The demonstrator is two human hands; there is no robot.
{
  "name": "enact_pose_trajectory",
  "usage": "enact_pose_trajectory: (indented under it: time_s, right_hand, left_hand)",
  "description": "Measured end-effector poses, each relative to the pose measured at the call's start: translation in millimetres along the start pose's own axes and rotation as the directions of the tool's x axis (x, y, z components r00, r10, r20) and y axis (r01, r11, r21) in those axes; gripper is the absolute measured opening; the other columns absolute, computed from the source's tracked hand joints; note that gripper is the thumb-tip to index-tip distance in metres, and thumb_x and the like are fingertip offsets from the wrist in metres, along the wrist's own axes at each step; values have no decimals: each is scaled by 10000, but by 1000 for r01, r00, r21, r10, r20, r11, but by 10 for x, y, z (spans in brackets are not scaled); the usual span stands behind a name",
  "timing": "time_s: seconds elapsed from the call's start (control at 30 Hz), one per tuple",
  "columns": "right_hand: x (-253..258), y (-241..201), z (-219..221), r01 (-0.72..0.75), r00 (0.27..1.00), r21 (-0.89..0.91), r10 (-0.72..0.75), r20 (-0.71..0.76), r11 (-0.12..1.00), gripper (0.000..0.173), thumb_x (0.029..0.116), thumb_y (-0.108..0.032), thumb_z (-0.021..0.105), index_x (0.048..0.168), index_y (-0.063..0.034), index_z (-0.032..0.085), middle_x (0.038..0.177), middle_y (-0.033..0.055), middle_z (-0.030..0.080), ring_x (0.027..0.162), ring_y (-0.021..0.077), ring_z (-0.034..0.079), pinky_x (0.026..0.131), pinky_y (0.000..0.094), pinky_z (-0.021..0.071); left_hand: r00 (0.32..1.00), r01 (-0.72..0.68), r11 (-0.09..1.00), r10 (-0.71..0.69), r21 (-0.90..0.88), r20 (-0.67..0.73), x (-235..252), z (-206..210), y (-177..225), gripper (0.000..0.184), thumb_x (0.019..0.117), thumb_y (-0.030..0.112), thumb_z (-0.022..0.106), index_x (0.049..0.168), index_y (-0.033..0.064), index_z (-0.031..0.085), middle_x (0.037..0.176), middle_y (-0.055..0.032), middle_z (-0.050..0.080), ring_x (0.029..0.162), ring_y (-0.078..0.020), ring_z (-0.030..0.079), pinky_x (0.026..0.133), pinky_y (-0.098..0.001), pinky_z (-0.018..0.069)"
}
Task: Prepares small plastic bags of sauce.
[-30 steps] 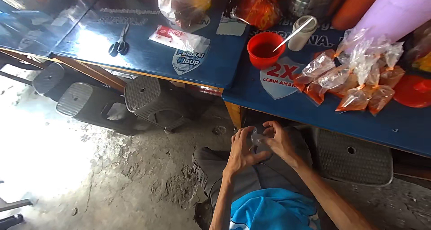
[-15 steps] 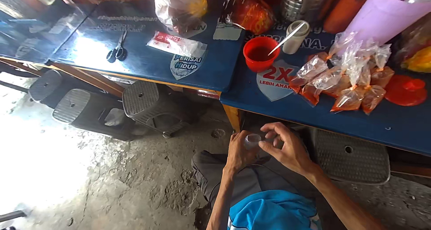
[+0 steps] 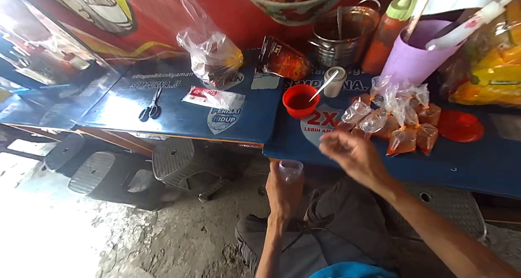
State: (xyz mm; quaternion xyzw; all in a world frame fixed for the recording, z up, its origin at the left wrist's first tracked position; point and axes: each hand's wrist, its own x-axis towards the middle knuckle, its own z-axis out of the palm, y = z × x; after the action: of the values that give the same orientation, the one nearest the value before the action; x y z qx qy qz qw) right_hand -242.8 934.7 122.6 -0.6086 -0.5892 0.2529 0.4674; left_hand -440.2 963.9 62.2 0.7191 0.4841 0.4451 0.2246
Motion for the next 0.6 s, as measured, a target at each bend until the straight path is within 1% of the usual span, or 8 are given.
enact_pose_trajectory:
  time_s: [0.1, 0.17, 0.3, 0.37, 0.43, 0.47, 0.57, 0.6]
  right_hand:
    - [508, -30, -282, -84, 994, -17, 82, -78, 996, 418, 1053, -286, 583, 1355, 2, 570, 998, 147, 710, 786, 213, 684, 702, 410, 575]
    - [807, -70, -373, -146, 987, 12, 146, -71, 989, 466, 1069, -332, 559, 1392, 3, 533, 994, 151, 699, 741, 199, 656, 645, 370, 554]
    - [1376, -57, -402, -295, 953, 68, 299, -53, 953, 411, 1062, -357, 569, 1234, 15, 600, 952, 107, 697, 715, 130, 639, 636, 312, 525]
    - [1522, 2, -379, -305, 950, 66, 309, -56, 950, 379, 1057, -342, 584, 1236, -9, 610, 923, 100, 698, 687, 129, 619, 613, 310, 499]
    - [1615, 59, -339, -292, 951, 55, 296, -92, 955, 313, 1057, -319, 584, 1146, -26, 649, 856, 66, 684, 644, 105, 581, 584, 293, 462]
    - [1653, 100, -320, -276, 954, 40, 279, -108, 960, 303, 1052, -315, 591, 1111, -27, 663, 838, 57, 674, 645, 108, 567, 596, 308, 456]
    - [1734, 192, -305, -200, 974, -81, 190, -121, 976, 317, 1052, -298, 583, 1080, -2, 692, 864, 106, 708, 751, 209, 647, 757, 455, 521]
    - [1727, 203, -311, -152, 983, -115, 138, -123, 982, 311, 1056, -283, 575, 1081, 1, 698, 859, 108, 709, 754, 219, 651, 768, 471, 523]
  left_hand:
    - [997, -70, 988, 66, -136, -32, 421, -95, 21, 496, 818, 174, 793, 1179, -108, 602, 969, -168, 724, 884, -165, 727, 812, -330, 605]
    - [996, -86, 968, 84, -234, -22, 674, -105, 2, 457, 819, 166, 783, 1159, -83, 608, 968, -139, 715, 888, -122, 709, 815, -287, 593]
    - [996, -62, 931, 83, -360, 43, 1044, -45, -92, 432, 819, 167, 779, 1153, -49, 610, 943, -97, 709, 858, -96, 701, 799, -275, 593]
    - [994, -33, 932, 69, -360, 87, 1158, 6, -131, 445, 810, 184, 782, 1150, -46, 609, 945, -94, 709, 863, -102, 703, 805, -283, 591]
    - [989, -5, 939, 55, -343, 134, 1228, 60, -160, 473, 808, 194, 783, 1167, -57, 607, 965, -107, 712, 887, -113, 705, 823, -294, 587]
    - [986, 7, 942, 49, -335, 157, 1250, 85, -169, 479, 810, 200, 782, 1174, -59, 609, 969, -108, 713, 891, -112, 705, 827, -293, 585]
    - [978, 2, 948, 64, -318, 197, 1289, 158, -191, 455, 825, 202, 765, 1165, -63, 619, 967, -100, 714, 893, -94, 699, 829, -281, 579]
    - [977, 6, 948, 62, -318, 204, 1296, 179, -200, 448, 825, 202, 761, 1160, -61, 622, 961, -96, 715, 887, -94, 699, 824, -280, 580]
